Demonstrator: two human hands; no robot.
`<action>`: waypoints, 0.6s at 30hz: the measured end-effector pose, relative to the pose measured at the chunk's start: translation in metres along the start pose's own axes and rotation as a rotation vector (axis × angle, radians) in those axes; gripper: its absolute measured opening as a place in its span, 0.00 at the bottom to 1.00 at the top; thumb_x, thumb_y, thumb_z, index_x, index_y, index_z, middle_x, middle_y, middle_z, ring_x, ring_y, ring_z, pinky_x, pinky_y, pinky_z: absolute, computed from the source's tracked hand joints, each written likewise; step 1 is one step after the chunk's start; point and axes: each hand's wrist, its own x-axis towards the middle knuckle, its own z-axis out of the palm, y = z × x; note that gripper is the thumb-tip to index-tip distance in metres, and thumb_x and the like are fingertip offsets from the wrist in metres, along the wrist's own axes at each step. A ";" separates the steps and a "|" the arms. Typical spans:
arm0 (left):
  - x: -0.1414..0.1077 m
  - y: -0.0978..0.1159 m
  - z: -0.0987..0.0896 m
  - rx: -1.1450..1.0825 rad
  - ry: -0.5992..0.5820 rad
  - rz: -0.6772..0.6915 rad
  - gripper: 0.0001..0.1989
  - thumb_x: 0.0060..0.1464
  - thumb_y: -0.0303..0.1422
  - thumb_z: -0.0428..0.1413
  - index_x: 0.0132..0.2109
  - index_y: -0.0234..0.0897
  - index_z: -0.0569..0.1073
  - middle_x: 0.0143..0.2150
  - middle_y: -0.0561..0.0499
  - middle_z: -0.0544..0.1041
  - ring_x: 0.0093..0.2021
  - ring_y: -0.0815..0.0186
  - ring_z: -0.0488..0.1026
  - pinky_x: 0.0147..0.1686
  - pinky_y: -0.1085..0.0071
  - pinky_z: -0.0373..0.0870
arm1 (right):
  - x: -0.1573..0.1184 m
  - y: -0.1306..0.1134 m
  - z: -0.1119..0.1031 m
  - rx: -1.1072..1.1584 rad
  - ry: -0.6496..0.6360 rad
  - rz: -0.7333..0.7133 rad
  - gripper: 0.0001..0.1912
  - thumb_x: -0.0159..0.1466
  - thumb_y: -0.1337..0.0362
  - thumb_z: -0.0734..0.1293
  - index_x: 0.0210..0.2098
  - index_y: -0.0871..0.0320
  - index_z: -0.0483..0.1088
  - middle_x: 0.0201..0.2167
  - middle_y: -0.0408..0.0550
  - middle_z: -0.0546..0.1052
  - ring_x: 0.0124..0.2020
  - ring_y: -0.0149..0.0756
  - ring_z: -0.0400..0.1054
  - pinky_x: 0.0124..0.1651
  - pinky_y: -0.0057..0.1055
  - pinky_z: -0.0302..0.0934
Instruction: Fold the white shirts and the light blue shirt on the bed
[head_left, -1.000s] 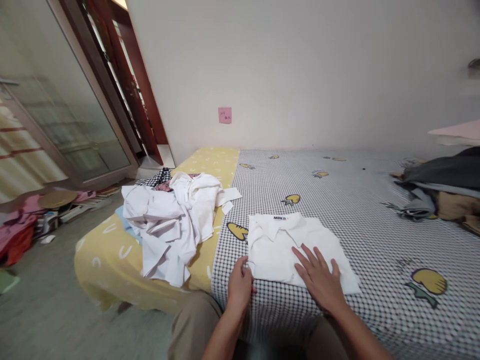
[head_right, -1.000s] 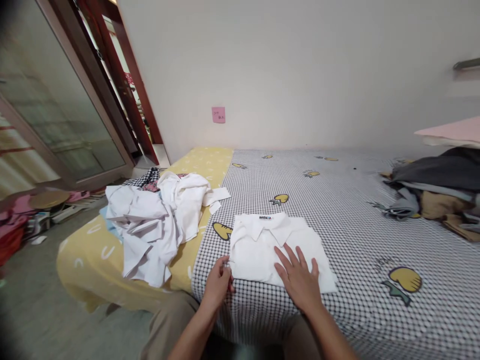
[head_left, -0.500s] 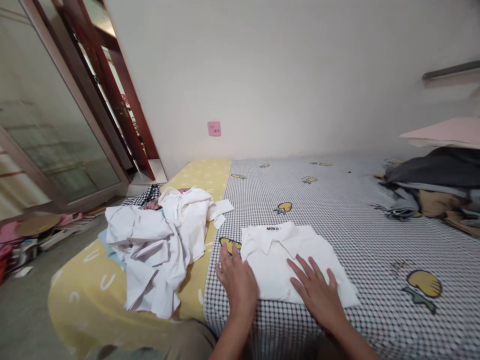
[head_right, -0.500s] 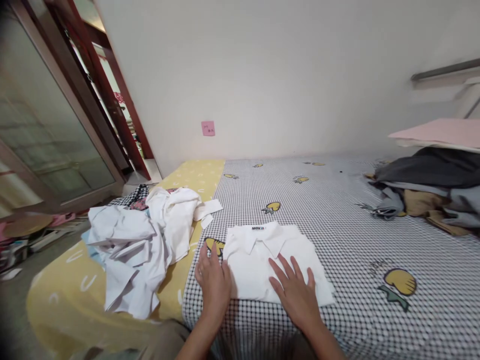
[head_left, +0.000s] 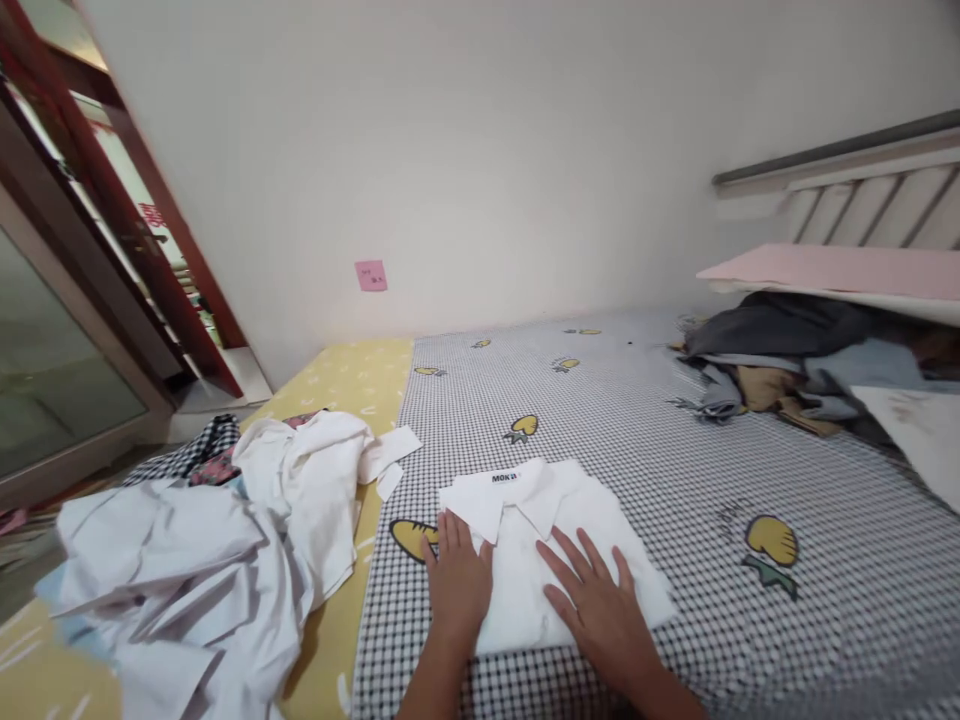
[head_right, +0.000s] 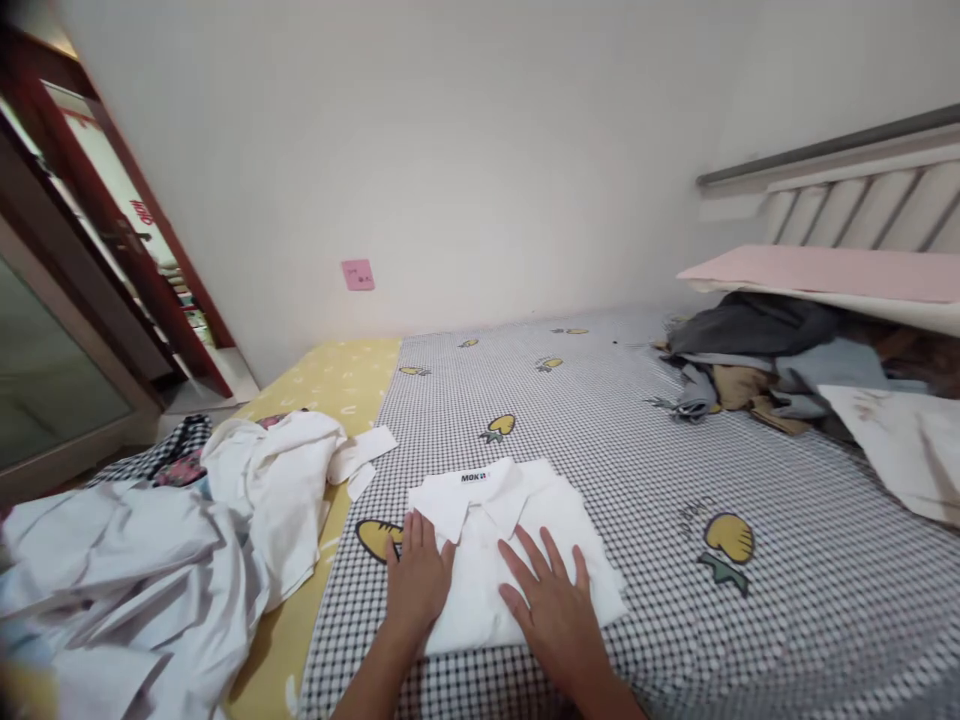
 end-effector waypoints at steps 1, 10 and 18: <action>0.000 0.000 -0.003 0.009 -0.006 0.001 0.31 0.66 0.39 0.39 0.69 0.25 0.57 0.73 0.35 0.51 0.74 0.50 0.46 0.70 0.40 0.43 | 0.001 -0.001 -0.003 0.018 -0.015 0.004 0.26 0.72 0.47 0.52 0.69 0.31 0.52 0.72 0.35 0.54 0.73 0.52 0.42 0.69 0.66 0.33; -0.029 -0.018 0.002 0.138 -0.039 0.010 0.31 0.67 0.43 0.33 0.73 0.37 0.46 0.76 0.44 0.45 0.75 0.52 0.44 0.70 0.46 0.46 | 0.004 -0.011 -0.034 0.242 -0.036 0.028 0.28 0.70 0.44 0.57 0.68 0.34 0.54 0.73 0.36 0.53 0.74 0.51 0.38 0.71 0.62 0.23; -0.032 -0.020 -0.004 0.173 -0.023 0.037 0.32 0.67 0.44 0.29 0.73 0.38 0.49 0.76 0.44 0.48 0.74 0.52 0.47 0.68 0.47 0.51 | -0.015 0.031 -0.048 0.273 0.074 0.059 0.25 0.71 0.49 0.59 0.66 0.38 0.60 0.71 0.38 0.58 0.73 0.45 0.41 0.72 0.55 0.21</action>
